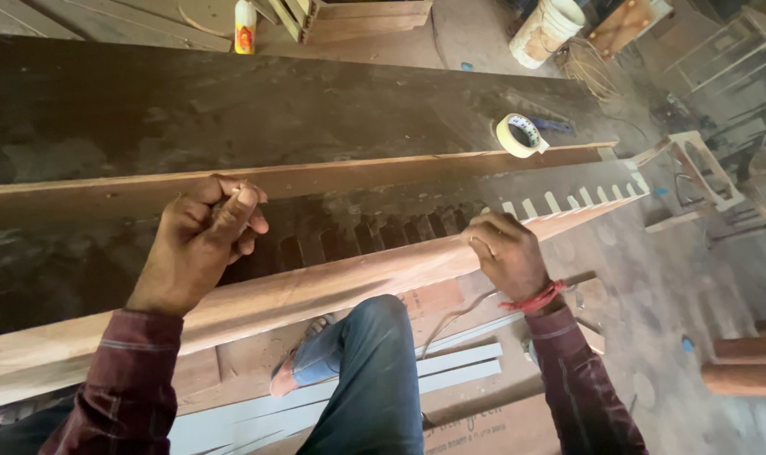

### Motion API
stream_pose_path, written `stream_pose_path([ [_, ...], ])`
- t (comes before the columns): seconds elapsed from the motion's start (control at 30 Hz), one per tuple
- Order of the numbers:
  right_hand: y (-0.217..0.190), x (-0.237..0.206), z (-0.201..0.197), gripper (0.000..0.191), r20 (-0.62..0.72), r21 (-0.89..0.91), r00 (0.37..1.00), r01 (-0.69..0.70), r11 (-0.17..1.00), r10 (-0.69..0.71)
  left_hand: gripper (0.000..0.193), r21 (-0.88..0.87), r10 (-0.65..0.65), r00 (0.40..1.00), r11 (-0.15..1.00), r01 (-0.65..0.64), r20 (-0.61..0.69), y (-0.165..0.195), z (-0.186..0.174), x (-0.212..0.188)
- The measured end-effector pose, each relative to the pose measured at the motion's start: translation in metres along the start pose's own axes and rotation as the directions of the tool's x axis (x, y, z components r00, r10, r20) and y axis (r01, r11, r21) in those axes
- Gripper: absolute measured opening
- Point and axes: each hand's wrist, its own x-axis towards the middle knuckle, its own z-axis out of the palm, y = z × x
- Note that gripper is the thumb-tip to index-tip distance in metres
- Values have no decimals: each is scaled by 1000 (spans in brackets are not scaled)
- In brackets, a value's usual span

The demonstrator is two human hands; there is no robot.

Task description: The person sits on the floor and applies small pieces of white tape along the edge of a long wooden plank. They tear off pieces of tape and press them onto the wood surface repeatedly.

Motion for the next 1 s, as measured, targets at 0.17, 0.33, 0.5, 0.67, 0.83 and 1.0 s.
stream_pose_path([
  [0.17, 12, -47, 30, 14, -85, -112, 996, -7, 994, -2, 30, 17, -29, 1000, 999, 29, -8, -1, -2, 1],
  [0.33, -10, -91, 75, 11, 17, 40, 999, -50, 998, 50, 30, 29, -42, 999, 999, 42, -7, -4, -2, 2],
  [0.5, -66, -86, 81, 14, 251, 542, 897, -442, 715, 363, 34, 74, -28, 999, 997, 30, -20, -5, 3, -1],
  [0.67, -129, -42, 64, 17, 278, 916, 865, -370, 157, 418, 69, -129, 9, 990, 992, 9, 141, -5, 25, -13],
  [0.83, -181, -2, 52, 19, 239, 933, 883, -323, 155, 404, 92, -263, 16, 936, 961, 83, 352, -9, 62, -53],
  [1.0, -205, 10, 50, 19, -1, 786, 916, -248, 567, 401, 87, -294, -19, 961, 950, 103, 277, -15, 77, -85],
])
